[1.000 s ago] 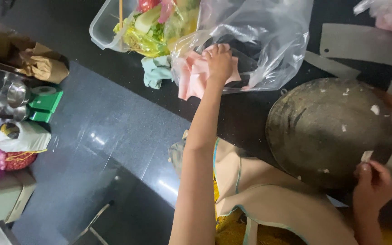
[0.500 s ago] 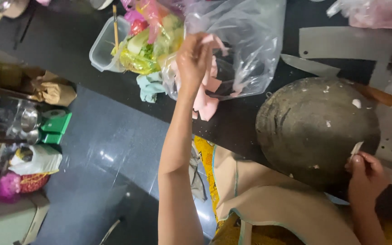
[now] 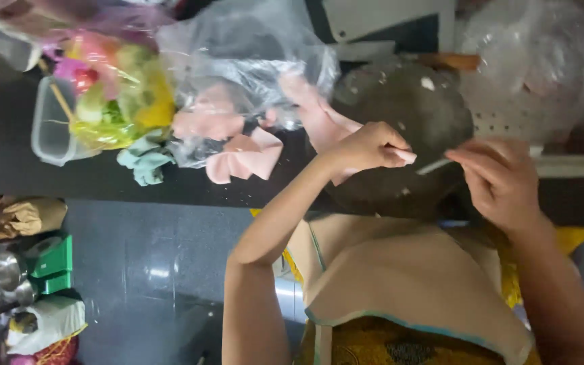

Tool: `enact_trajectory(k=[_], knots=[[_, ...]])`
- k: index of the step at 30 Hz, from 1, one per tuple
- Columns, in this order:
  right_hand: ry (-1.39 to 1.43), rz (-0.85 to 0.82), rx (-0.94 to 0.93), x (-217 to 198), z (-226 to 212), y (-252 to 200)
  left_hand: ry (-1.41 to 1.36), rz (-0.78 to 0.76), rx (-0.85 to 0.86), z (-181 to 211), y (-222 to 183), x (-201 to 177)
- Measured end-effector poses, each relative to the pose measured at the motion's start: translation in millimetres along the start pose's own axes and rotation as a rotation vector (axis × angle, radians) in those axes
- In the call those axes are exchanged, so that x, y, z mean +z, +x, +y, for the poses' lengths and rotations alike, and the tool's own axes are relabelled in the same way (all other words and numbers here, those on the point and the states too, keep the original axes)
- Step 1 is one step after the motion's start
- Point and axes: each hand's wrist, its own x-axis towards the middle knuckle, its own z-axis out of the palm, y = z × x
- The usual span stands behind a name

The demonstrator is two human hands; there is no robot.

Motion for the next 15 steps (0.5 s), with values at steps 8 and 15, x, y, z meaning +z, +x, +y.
enact_trajectory(k=[8, 15], knots=[[-0.548, -0.193, -0.162, 4, 22, 11, -0.127, -0.323, 0.012, 38, 3, -12], [-0.63, -0.334, -0.22, 10, 39, -2, -0.125, -0.298, 0.053, 20, 1, -31]])
